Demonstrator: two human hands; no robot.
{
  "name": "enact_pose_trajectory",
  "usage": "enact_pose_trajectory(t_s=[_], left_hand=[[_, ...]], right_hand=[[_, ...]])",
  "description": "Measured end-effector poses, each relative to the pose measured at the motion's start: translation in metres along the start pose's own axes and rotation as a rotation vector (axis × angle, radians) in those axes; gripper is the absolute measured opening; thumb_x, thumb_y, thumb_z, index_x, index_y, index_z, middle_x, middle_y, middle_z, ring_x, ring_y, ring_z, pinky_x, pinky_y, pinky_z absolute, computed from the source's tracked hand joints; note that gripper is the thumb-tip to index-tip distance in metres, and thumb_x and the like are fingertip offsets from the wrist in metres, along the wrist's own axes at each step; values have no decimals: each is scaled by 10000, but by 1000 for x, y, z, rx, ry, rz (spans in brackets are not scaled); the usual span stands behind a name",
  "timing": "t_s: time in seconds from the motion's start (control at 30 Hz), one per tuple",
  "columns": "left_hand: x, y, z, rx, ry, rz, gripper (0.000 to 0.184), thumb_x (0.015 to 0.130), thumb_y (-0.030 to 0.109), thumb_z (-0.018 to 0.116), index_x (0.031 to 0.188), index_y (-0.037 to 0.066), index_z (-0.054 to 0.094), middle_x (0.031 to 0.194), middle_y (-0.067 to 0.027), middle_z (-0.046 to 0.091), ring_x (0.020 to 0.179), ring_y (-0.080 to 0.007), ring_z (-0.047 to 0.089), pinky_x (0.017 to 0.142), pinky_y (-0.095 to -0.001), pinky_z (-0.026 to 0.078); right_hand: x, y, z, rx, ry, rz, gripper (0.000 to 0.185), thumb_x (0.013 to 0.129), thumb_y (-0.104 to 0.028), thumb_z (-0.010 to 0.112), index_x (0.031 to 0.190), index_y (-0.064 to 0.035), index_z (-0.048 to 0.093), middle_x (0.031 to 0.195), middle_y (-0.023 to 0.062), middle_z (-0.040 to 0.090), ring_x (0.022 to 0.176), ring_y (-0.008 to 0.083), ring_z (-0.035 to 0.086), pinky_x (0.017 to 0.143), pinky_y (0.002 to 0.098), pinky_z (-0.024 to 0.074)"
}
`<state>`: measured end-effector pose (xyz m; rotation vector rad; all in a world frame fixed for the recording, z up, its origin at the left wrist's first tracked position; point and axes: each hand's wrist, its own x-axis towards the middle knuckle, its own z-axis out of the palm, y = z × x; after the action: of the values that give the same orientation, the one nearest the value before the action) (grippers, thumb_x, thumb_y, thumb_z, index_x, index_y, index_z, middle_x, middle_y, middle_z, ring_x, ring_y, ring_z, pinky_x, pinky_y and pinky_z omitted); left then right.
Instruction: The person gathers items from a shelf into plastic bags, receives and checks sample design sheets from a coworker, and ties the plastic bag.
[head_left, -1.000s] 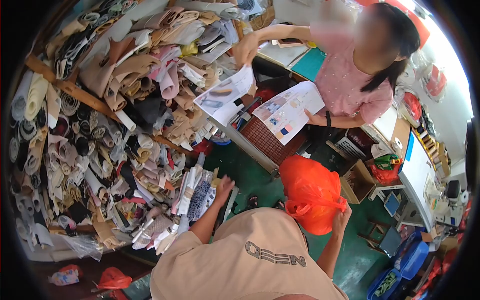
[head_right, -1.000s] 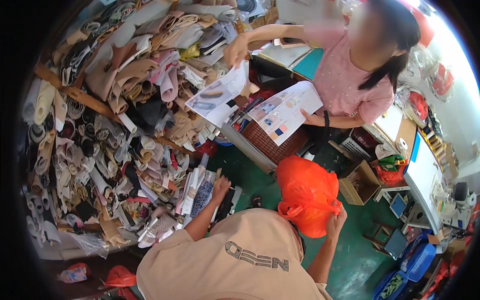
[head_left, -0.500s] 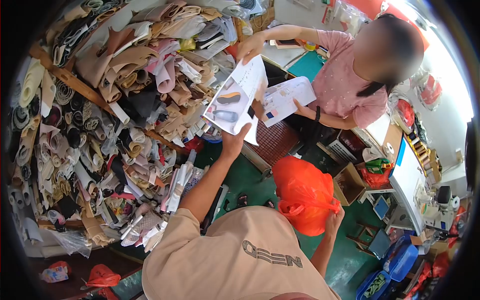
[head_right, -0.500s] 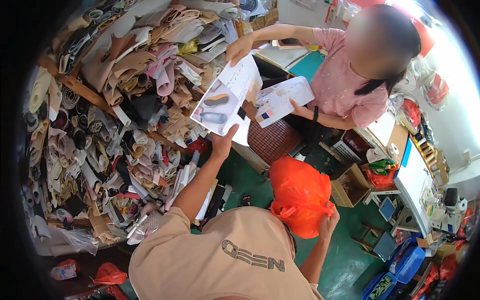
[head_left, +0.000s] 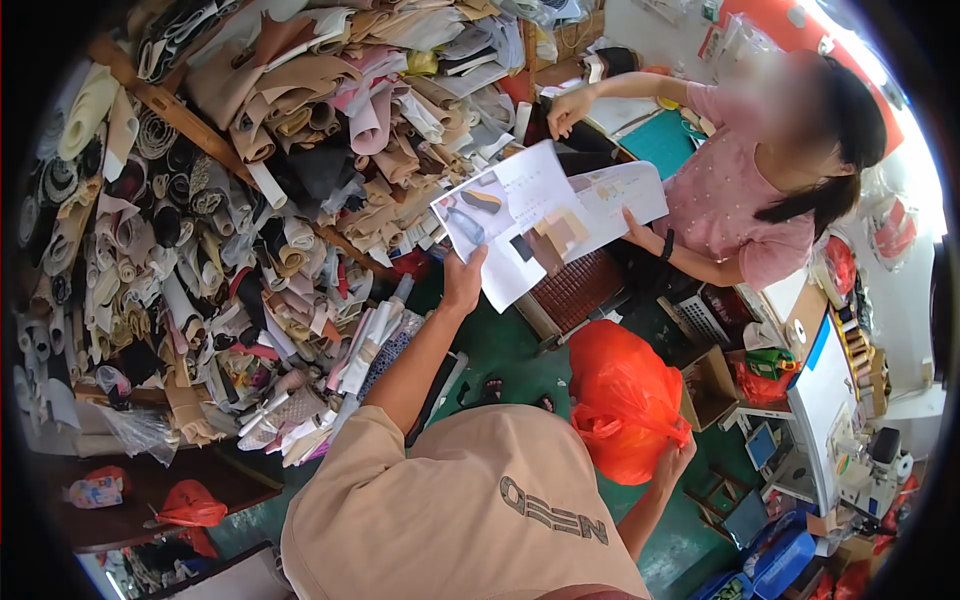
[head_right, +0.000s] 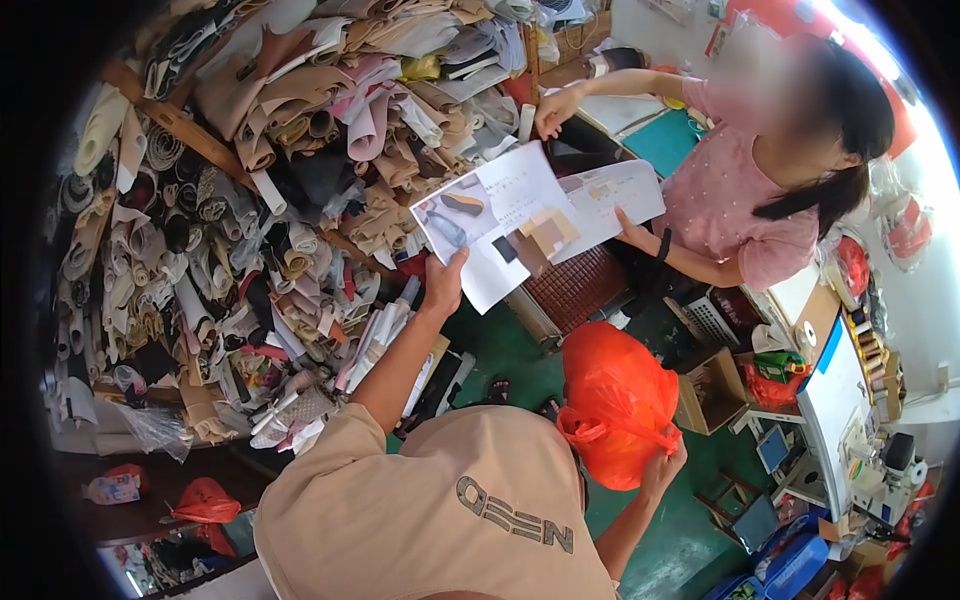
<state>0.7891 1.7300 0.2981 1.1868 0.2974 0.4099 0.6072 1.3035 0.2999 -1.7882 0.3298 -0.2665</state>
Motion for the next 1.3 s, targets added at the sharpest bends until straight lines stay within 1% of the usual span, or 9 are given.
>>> enact_pose_trajectory(t_s=[0.17, 0.23, 0.33, 0.43, 0.47, 0.57, 0.77, 1.07, 1.3], left_hand=[[-17, 13, -15, -135, -95, -137, 308, 853, 28, 600, 1149, -28, 535, 1068, -90, 610, 943, -178, 610, 807, -310, 498], [-25, 24, -16, -146, -108, -161, 316, 849, 26, 601, 1155, -18, 535, 1068, -87, 612, 940, -182, 614, 809, -312, 502], [-35, 40, -14, -144, -155, -173, 331, 846, 25, 604, 1167, -3, 531, 1069, -81, 613, 934, -183, 618, 805, -315, 509], [-43, 47, -19, -152, -200, -200, 347, 842, 23, 606, 1179, 13, 526, 1064, -76, 614, 936, -182, 621, 793, -320, 520], [-45, 49, -19, -161, -207, -208, 347, 842, 23, 605, 1180, 17, 526, 1062, -77, 615, 934, -183, 623, 791, -320, 522], [-48, 51, -22, -199, -237, -243, 325, 850, 29, 611, 1166, 10, 536, 1073, -74, 614, 955, -178, 614, 817, -320, 506], [-49, 53, -25, -222, -256, -253, 329, 852, 28, 609, 1172, 15, 532, 1076, -74, 612, 952, -187, 620, 801, -331, 521], [-47, 54, -30, -201, -255, -257, 329, 845, 39, 624, 1163, 12, 542, 1072, -74, 617, 951, -187, 618, 809, -333, 513], [-43, 50, -36, -196, -269, -276, 340, 842, 44, 628, 1167, 10, 537, 1074, -77, 616, 953, -186, 616, 810, -327, 508]], right_hand=[[10, 4, -1, 0, -58, 15, 384, 983, -313, 481, 965, 41, 625, 793, -17, 574, 749, 65, 476, 667, 229, 397], [12, -11, 7, -3, -57, 7, 396, 982, -326, 480, 975, 42, 627, 806, -12, 581, 758, 67, 483, 678, 231, 404], [16, -6, 5, -32, -72, 1, 413, 980, -343, 479, 984, 42, 627, 820, -5, 588, 769, 71, 490, 692, 239, 412], [19, -15, 15, -24, -18, -67, 344, 981, -282, 486, 798, 1, 556, 709, -53, 495, 676, 52, 407, 581, 236, 330], [19, -15, 17, -5, -11, -59, 335, 980, -274, 486, 793, -3, 550, 714, -50, 493, 680, 52, 403, 581, 237, 327], [19, -23, 13, -126, -51, -48, 394, 979, -327, 485, 973, 42, 623, 806, -9, 574, 763, 78, 483, 678, 251, 409], [19, -9, 13, -29, -48, -24, 379, 973, -318, 498, 981, 37, 630, 815, -8, 575, 769, 81, 486, 685, 253, 409], [15, -13, 16, -32, -61, -41, 378, 979, -312, 489, 981, 42, 623, 813, -12, 573, 772, 79, 484, 684, 247, 405], [10, -8, 15, -73, -53, -26, 434, 980, -369, 472, 978, 43, 607, 810, -8, 575, 780, 81, 491, 694, 256, 415]])
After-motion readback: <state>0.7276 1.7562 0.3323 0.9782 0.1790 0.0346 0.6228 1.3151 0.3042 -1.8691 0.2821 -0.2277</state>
